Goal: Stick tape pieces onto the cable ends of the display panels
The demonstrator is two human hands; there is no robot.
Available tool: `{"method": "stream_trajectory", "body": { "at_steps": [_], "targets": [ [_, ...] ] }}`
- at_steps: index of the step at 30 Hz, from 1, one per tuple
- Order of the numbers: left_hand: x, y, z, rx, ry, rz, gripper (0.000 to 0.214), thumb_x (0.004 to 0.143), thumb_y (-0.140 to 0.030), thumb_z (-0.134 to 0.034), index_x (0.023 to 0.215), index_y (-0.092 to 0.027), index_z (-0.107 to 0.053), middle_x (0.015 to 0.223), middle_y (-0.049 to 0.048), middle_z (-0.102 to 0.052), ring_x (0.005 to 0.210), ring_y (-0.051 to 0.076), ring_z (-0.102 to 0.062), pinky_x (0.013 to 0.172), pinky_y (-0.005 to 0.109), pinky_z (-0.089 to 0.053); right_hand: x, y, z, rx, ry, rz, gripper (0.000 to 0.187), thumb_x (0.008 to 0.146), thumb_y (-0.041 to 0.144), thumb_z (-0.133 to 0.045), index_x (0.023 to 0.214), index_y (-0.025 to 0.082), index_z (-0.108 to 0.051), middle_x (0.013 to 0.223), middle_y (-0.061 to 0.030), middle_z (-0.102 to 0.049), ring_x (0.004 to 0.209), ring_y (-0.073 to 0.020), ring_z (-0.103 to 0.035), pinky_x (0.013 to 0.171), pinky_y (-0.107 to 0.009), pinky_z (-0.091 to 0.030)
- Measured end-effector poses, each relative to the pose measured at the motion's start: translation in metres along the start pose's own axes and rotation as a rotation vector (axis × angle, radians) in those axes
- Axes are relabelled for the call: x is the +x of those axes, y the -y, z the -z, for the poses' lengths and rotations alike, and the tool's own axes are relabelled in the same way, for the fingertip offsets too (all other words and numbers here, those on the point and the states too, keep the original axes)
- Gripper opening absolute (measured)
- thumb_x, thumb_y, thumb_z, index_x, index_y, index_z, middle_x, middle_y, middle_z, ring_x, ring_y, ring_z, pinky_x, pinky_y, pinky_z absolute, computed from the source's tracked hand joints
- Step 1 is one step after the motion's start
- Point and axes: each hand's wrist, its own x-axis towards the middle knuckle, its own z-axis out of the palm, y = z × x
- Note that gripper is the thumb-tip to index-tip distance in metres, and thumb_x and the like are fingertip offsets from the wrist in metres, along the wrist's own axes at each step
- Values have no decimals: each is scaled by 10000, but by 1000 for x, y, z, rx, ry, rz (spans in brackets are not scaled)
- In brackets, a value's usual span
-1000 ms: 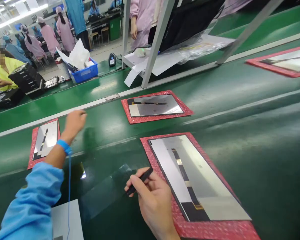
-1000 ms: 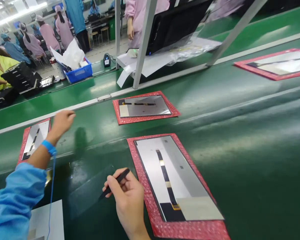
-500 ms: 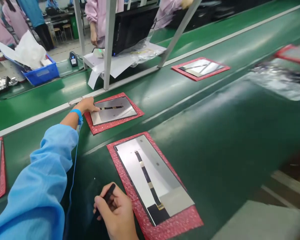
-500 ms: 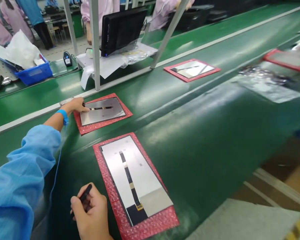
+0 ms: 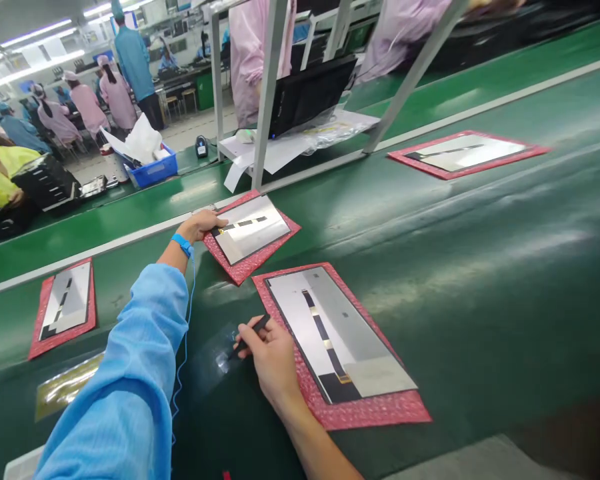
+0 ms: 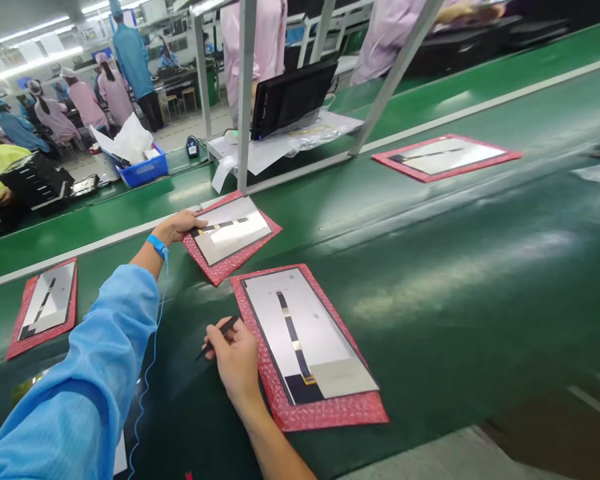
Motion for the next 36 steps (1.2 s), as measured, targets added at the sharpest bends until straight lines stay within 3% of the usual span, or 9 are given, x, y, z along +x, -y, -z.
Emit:
{"method": "stream_trajectory", "body": {
  "at_steps": [4,7,12,15,20,26,31,34,36],
  "targets": [
    [-83,2,21,-102,-137,-14,285,1056,-408,-719,1159,-142,-713,1039,48,-750,867,172,-738,804,357,-657,4,7,4,108,-47,33,467,614,462,-969,778,185,-631,606,-10,-687,477,-145,-653,401,-187,-483],
    [-167,37,24,-186,-282,-54,270,1053,-397,-714,1124,-137,-718,976,44,-761,833,173,-741,811,364,-652,6,13,13,179,-105,72,448,575,412,-965,772,189,-630,601,8,-686,461,-125,-638,393,-168,-470],
    [-304,143,-25,-272,-523,-69,332,1031,-452,-669,1158,-150,-726,993,96,-806,964,235,-770,920,355,-615,3,18,36,190,-164,174,369,626,370,-921,754,230,-605,593,42,-658,487,-105,-636,412,-154,-480],
    [-357,194,-60,-253,-592,6,356,1039,-501,-605,1149,-186,-728,989,97,-808,1003,254,-760,910,354,-603,-6,17,45,107,-158,223,310,699,358,-908,737,256,-618,594,29,-651,486,-117,-638,403,-171,-488],
    [-389,232,-63,-92,-506,138,306,994,-467,-634,848,-220,-742,759,59,-737,878,270,-734,792,360,-580,-32,9,36,-62,-80,236,314,677,353,-926,790,221,-664,640,19,-703,507,-128,-653,420,-199,-544],
    [-391,227,-42,228,-419,165,443,933,-294,-700,529,-244,-528,615,73,-615,792,302,-711,792,409,-511,-66,-3,7,-215,98,173,402,651,418,-992,792,211,-678,649,33,-708,547,-138,-689,458,-208,-577],
    [-432,217,-52,482,-502,162,275,1006,-280,-613,743,-234,-678,821,157,-721,873,353,-723,840,476,-498,-89,-19,-21,-295,198,121,401,690,416,-992,849,185,-706,700,-3,-730,615,-160,-739,513,-214,-623],
    [-467,232,-36,550,-536,105,239,1059,-299,-556,959,-246,-766,998,144,-774,975,324,-729,903,473,-536,-100,-33,-39,-339,299,71,398,708,420,-994,859,187,-709,721,-14,-742,633,-166,-748,530,-223,-642],
    [-485,252,-16,621,-546,-62,201,1058,-289,-594,1132,-254,-778,1181,127,-781,1148,327,-702,1010,498,-552,-109,-44,-49,-383,401,10,388,724,420,-990,866,190,-712,726,-18,-746,646,-173,-755,528,-222,-643]
  ]
}}
